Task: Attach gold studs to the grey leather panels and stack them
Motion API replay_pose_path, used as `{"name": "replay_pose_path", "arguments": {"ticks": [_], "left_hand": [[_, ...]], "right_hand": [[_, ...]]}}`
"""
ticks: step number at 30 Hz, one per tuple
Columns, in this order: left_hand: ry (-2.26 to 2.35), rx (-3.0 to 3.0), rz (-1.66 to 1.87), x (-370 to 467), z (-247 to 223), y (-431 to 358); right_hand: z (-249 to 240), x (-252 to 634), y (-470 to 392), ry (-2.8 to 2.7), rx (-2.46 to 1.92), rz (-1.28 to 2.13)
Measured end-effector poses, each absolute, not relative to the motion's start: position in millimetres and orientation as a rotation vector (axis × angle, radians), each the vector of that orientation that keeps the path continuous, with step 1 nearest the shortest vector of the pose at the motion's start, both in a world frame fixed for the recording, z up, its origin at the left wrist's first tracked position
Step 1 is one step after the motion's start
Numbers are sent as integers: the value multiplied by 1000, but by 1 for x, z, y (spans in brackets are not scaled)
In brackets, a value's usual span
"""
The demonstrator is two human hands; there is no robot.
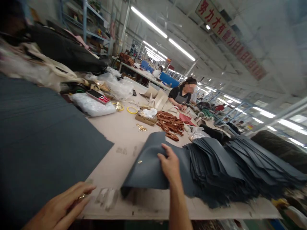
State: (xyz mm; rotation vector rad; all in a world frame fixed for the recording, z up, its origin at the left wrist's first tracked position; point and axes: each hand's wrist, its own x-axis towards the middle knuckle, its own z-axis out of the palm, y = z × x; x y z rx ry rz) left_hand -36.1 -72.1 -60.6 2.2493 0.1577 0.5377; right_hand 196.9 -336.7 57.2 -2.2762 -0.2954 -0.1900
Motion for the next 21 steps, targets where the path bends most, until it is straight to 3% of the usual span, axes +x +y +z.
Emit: {"name": "replay_pose_path", "arguments": {"ticks": [4,7,9,14,21], "left_hand": [[186,2119,225,-43,-27,-74],[238,2030,104,-43,-11,-74],[257,2003,70,-45,-5,-74],[217,2047,-18,-52,10,-70],[266,1950,-17,-67,16,-61]], "right_hand": [[80,240,-428,78,-2855,-347],[75,240,-445,120,-3065,-489],[63,217,-422,-5,-2897,-417],[34,118,-292,-753,-2176,219],[29,47,-188,-1297,-1705,431]]}}
